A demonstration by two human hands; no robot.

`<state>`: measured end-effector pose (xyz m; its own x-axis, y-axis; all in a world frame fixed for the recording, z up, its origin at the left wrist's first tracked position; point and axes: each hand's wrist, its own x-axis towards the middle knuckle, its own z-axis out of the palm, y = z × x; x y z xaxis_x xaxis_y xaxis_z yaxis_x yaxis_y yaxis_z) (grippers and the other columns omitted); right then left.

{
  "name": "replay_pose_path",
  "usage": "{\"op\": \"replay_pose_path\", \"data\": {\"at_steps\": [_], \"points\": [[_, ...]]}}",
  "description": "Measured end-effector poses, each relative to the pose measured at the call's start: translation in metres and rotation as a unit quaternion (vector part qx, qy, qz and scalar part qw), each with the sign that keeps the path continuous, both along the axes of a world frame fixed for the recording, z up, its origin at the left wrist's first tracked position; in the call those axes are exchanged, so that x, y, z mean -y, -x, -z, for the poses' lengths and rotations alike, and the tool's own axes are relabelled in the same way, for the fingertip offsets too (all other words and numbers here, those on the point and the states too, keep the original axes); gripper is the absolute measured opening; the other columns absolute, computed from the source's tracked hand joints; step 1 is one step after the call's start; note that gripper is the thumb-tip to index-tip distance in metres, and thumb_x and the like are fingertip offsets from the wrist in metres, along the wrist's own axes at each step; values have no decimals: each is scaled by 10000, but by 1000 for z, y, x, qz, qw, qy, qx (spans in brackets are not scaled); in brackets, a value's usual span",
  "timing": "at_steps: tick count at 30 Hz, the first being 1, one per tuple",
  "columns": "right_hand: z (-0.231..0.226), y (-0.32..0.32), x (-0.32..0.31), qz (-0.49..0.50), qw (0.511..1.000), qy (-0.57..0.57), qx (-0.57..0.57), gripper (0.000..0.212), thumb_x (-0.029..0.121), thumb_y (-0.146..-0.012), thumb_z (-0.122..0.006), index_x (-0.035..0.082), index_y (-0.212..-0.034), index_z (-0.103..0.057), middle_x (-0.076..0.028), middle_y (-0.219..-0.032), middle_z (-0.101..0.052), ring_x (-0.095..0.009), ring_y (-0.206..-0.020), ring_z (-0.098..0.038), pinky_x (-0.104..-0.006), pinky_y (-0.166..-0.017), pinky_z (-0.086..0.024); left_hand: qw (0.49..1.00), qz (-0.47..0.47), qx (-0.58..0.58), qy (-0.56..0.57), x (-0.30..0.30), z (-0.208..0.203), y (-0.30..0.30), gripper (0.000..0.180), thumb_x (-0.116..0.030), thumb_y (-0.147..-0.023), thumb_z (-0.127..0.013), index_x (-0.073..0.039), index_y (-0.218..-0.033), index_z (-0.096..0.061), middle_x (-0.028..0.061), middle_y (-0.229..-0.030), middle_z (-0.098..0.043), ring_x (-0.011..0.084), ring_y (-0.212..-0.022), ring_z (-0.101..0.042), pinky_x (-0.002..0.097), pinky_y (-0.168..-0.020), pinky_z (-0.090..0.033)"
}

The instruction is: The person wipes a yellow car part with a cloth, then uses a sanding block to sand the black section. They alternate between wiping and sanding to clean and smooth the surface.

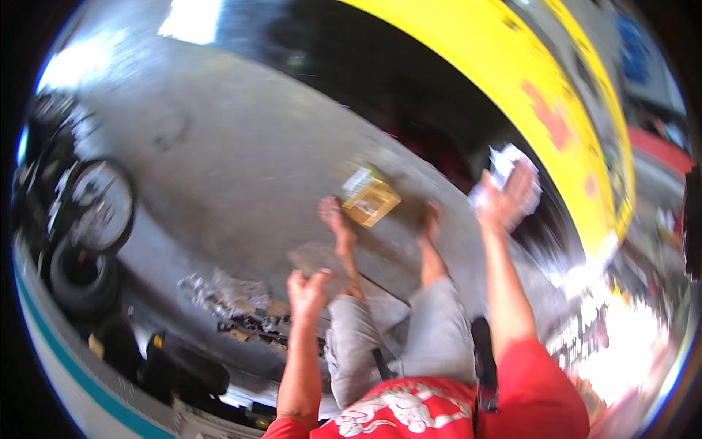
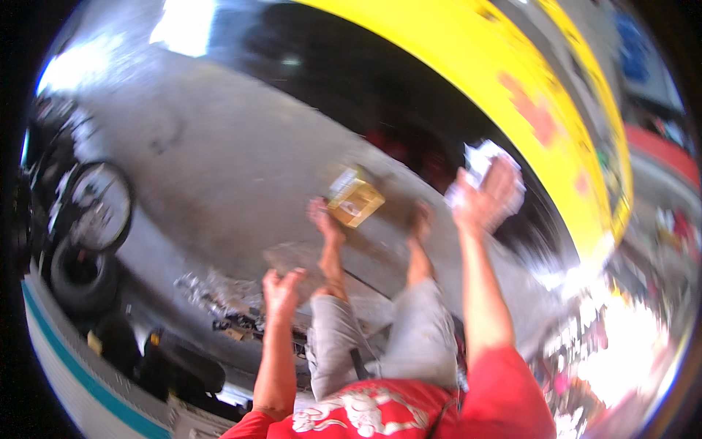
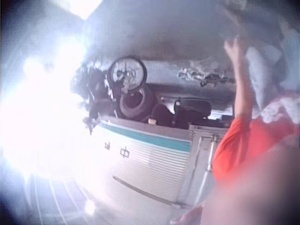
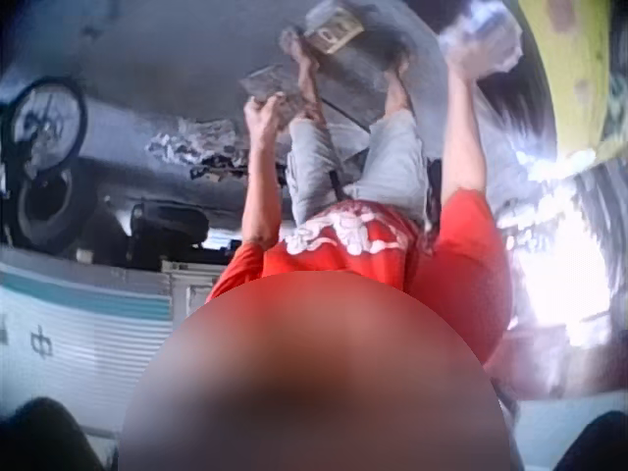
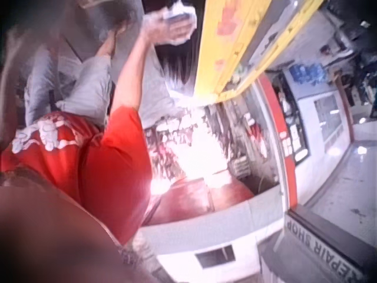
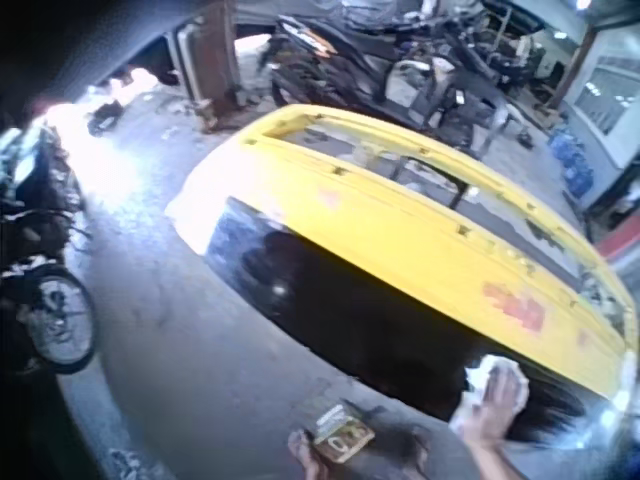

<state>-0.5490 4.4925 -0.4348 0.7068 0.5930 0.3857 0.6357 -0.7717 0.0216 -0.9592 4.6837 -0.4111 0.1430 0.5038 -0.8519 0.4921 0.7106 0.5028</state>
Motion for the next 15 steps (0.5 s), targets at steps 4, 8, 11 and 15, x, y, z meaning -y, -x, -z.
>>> {"op": "replay_pose_path", "data": {"at_steps": [4,8,11,15], "points": [[40,3,-68,131,990,32,-29,849,488,-924,-755,38,-1609,-536,-223,-1718,-454,-442,-1634,-348,-609,-1340,-219,999,-26,31,3,-4,14,-30,265,-30,-940,-791,-3,-1193,-715,68,-1056,-778,178,-886,-710,350,-815,-581],[38,0,-114,6,987,-18,-160,843,513,-898,-796,168,-1627,-549,-185,-1772,-374,-439,-1661,-268,-663,-1326,-195,998,50,30,-9,6,17,-72,254,-18,-942,-786,8,-1184,-715,53,-1061,-775,169,-896,-710,336,-837,-575],[7,-16,-68,-68,982,4,-178,804,583,-925,-754,281,-1641,-552,-54,-1812,-348,-325,-1703,-213,-632,-1356,-145,989,148,16,-22,21,16,-101,262,-30,-935,-806,0,-1187,-741,57,-1072,-787,165,-922,-722,333,-859,-578],[-21,-50,106,43,980,36,-189,713,564,-979,-670,276,-1625,-576,-49,-1778,-415,-324,-1666,-319,-617,-1359,-162,970,243,20,-16,68,9,-134,321,-39,-924,-824,0,-1236,-758,61,-1111,-804,155,-961,-731,326,-870,-578]]}}
